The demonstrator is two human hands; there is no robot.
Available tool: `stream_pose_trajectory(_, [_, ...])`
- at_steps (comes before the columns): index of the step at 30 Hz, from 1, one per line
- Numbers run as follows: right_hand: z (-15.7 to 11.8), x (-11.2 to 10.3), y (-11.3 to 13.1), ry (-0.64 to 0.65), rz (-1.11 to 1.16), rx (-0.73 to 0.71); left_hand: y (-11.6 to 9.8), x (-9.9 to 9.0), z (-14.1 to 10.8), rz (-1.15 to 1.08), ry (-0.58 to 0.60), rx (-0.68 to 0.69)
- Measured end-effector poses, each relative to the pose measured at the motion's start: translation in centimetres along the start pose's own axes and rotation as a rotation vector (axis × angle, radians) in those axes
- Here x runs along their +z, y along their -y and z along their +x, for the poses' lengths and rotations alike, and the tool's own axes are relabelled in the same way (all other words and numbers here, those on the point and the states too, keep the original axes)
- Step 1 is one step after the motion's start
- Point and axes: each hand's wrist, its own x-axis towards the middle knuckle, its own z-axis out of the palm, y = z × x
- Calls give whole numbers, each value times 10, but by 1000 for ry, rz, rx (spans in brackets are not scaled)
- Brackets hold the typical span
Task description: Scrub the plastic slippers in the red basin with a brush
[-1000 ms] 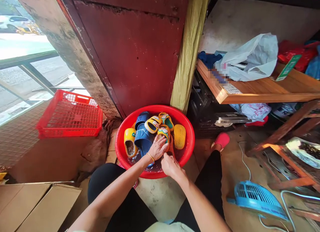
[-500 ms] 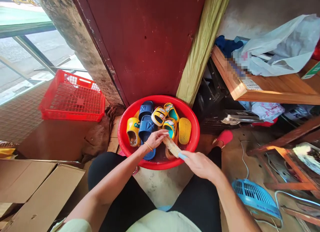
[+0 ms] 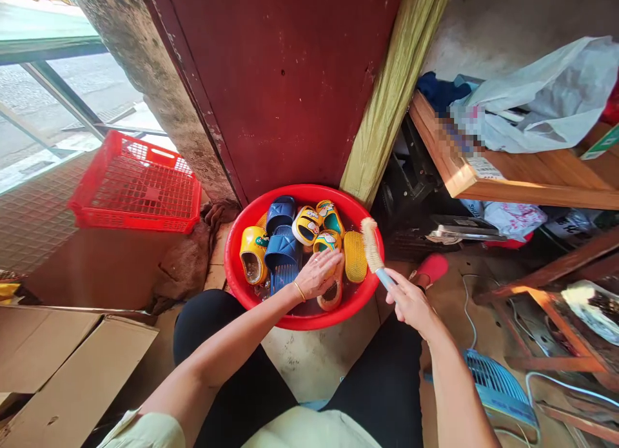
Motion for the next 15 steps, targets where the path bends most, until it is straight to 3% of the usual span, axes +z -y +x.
stream_pose_trajectory(2, [5, 0, -3, -27, -51, 34, 4, 1, 1, 86, 151, 23])
stream_pose_trajectory(4, [15, 7, -1, -49, -154, 73, 7, 1, 2, 159, 224, -20])
stream_pose_trajectory(7, [29, 26, 8, -73, -407, 91, 8, 0, 0, 244, 274, -118])
stream_pose_trajectory(11, [35, 50, 19, 17, -761, 47, -1, 0, -13, 358, 341, -240])
stream_pose_trajectory(15, [28, 65, 22, 64, -895, 18, -14, -1, -24, 401, 378, -349])
